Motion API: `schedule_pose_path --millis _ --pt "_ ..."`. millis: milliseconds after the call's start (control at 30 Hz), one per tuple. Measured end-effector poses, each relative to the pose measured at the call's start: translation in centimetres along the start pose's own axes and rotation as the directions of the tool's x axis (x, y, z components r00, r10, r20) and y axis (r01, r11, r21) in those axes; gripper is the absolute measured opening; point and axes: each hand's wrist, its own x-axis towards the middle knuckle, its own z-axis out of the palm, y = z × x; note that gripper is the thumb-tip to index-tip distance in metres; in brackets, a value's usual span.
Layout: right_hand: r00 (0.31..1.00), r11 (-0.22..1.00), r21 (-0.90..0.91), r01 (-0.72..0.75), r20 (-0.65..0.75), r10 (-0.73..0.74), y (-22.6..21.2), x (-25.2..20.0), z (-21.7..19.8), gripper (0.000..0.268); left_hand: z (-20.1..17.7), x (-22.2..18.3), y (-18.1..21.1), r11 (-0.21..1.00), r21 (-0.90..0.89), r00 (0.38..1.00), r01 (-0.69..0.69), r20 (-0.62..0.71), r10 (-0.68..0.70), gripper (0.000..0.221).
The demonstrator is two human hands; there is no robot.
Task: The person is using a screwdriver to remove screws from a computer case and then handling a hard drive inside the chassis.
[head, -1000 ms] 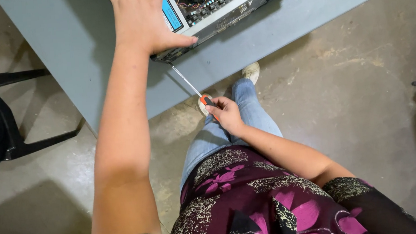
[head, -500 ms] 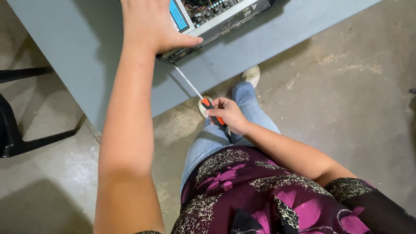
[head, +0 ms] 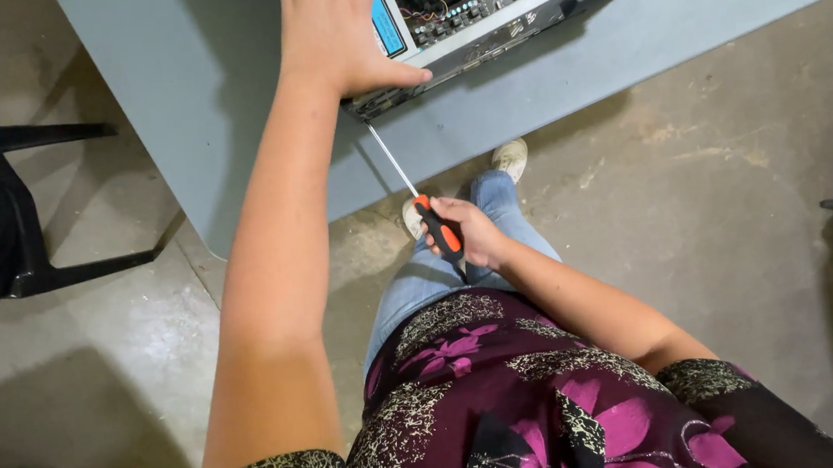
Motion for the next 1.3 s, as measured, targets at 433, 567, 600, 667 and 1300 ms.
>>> schedule_pose_path --millis 433,567,600,667,1300 --pt "0.91 0.883 -0.452 0.122 -0.304 -0.282 -1.6 -0.2 0.2 0.015 0.5 0.0 0.1 1.0 0.014 1.0 0.021 -0.015 -0.02 0.123" --pt "0.99 0.988 -0.071 -0.138 -0.041 0.136 -2.9 -0.4 -0.2 0.028 0.3 0.0 0.1 0.999 0.028 0.999 0.034 -0.009 -0.034 0.126" --pt "0.973 0.974 0.023 -0.225 0.053 0.224 -3.1 -0.1 -0.6 0.028 0.2 0.2 0.2 0.999 0.035 0.999 0.033 0.007 -0.033 0.128" --pt "0.987 0.98 -0.168 -0.103 -0.143 0.079 -3.3 -1.1 1.8 0.022 0.4 0.2 0.3 0.999 0.029 0.999 0.042 0.029 -0.042 0.127" --pt "0.983 0.965 -0.252 -0.07 -0.184 0.023 -2.4 -0.6 2.6 0.02 0.6 0.1 0.4 0.995 0.088 0.998 0.049 0.045 -0.053 0.119"
